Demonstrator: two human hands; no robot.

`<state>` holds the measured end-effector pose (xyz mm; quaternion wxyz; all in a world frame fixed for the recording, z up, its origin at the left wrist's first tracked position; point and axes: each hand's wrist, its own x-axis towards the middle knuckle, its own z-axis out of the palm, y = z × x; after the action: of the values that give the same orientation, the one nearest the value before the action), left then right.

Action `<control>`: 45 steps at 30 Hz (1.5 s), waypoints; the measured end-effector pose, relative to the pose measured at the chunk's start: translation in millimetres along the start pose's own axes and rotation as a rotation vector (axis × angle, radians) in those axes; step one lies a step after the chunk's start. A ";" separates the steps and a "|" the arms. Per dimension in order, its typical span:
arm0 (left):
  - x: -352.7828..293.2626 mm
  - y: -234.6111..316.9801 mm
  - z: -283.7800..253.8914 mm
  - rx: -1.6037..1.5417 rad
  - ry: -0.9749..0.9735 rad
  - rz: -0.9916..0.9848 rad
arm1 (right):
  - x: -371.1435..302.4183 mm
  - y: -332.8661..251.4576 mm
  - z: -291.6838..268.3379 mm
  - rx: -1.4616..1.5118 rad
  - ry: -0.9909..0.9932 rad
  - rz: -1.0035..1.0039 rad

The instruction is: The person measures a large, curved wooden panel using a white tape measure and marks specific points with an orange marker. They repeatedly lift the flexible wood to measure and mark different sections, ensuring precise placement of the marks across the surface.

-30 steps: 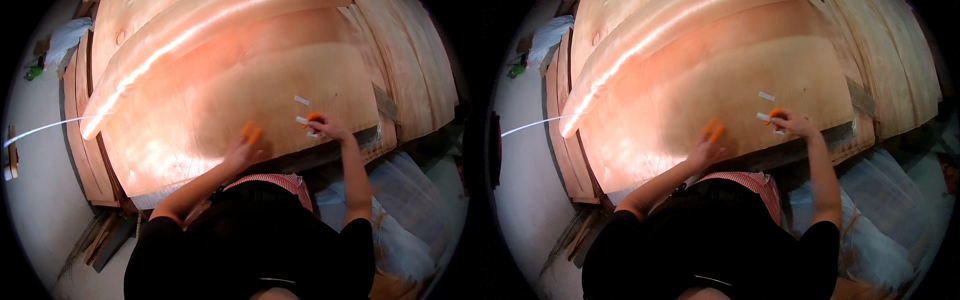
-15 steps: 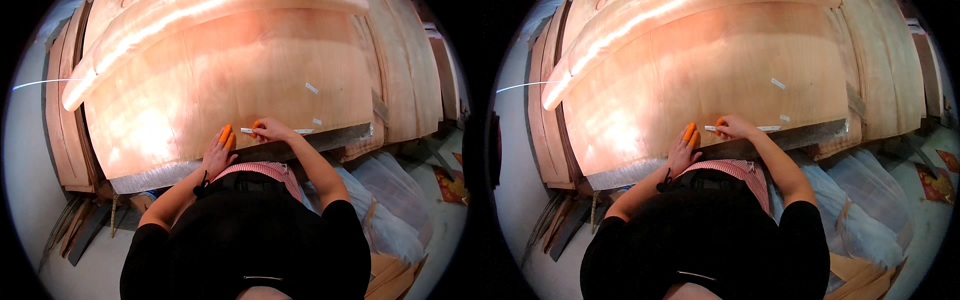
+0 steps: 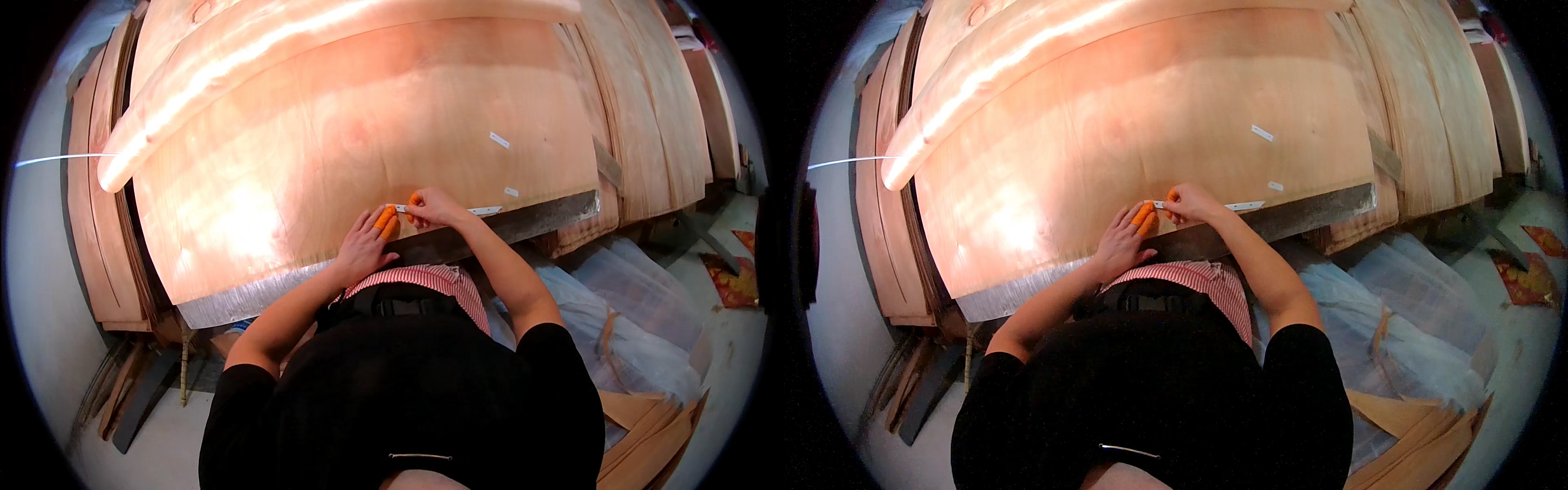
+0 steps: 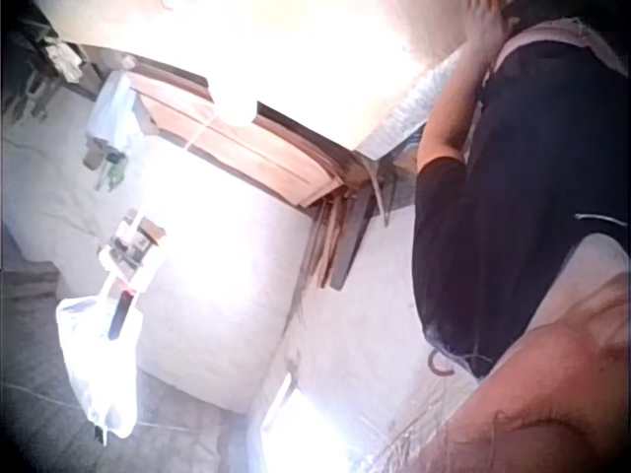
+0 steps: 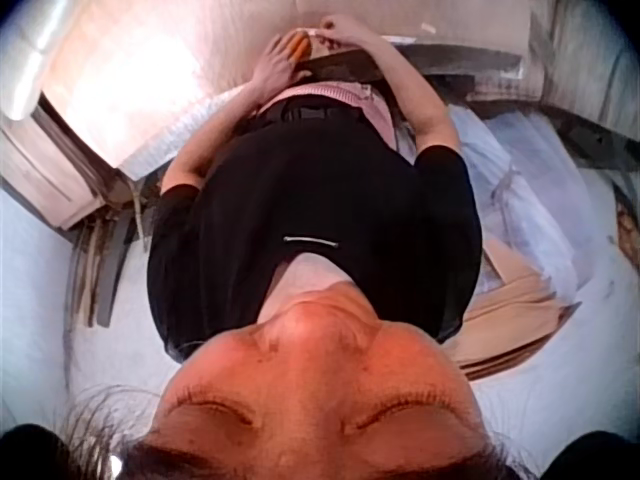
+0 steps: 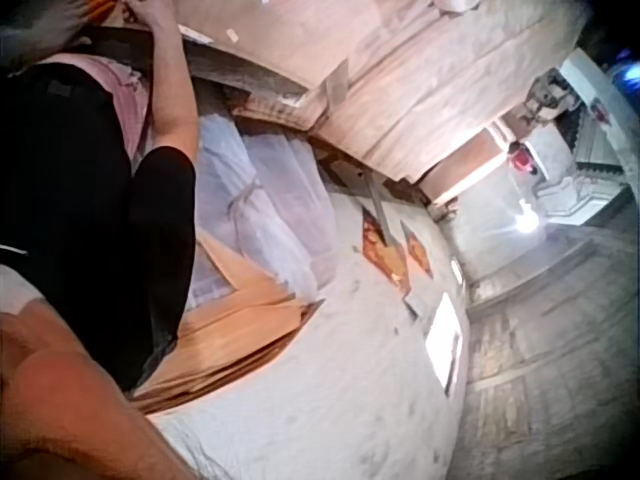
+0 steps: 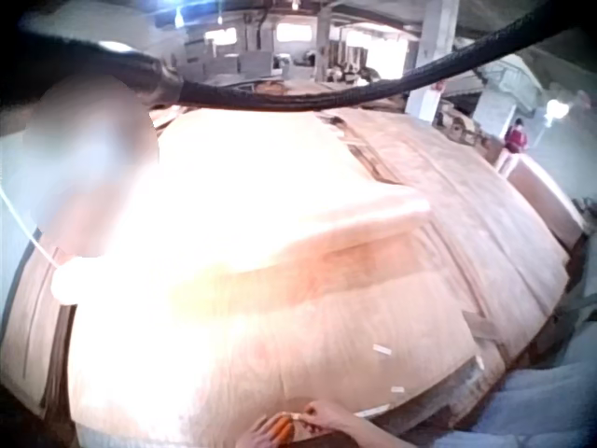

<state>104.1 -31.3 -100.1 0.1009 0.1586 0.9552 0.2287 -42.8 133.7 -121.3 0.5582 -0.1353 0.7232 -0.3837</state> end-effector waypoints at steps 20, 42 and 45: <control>26.3 15.8 18.1 0.255 -0.043 -0.025 | -26.3 -7.7 -28.4 -0.878 0.195 -0.156; -141.2 -92.4 1.8 0.067 0.488 -0.881 | 86.1 -72.4 100.0 0.237 -0.259 -0.214; -131.4 -73.9 5.8 0.018 0.462 -0.775 | 97.8 -90.9 127.8 0.154 -0.284 -0.226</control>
<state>208.8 -137.3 -124.1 -0.0381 -0.2652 0.9434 0.1953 19.2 -39.8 -136.5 0.6167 -0.2251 0.5858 -0.4751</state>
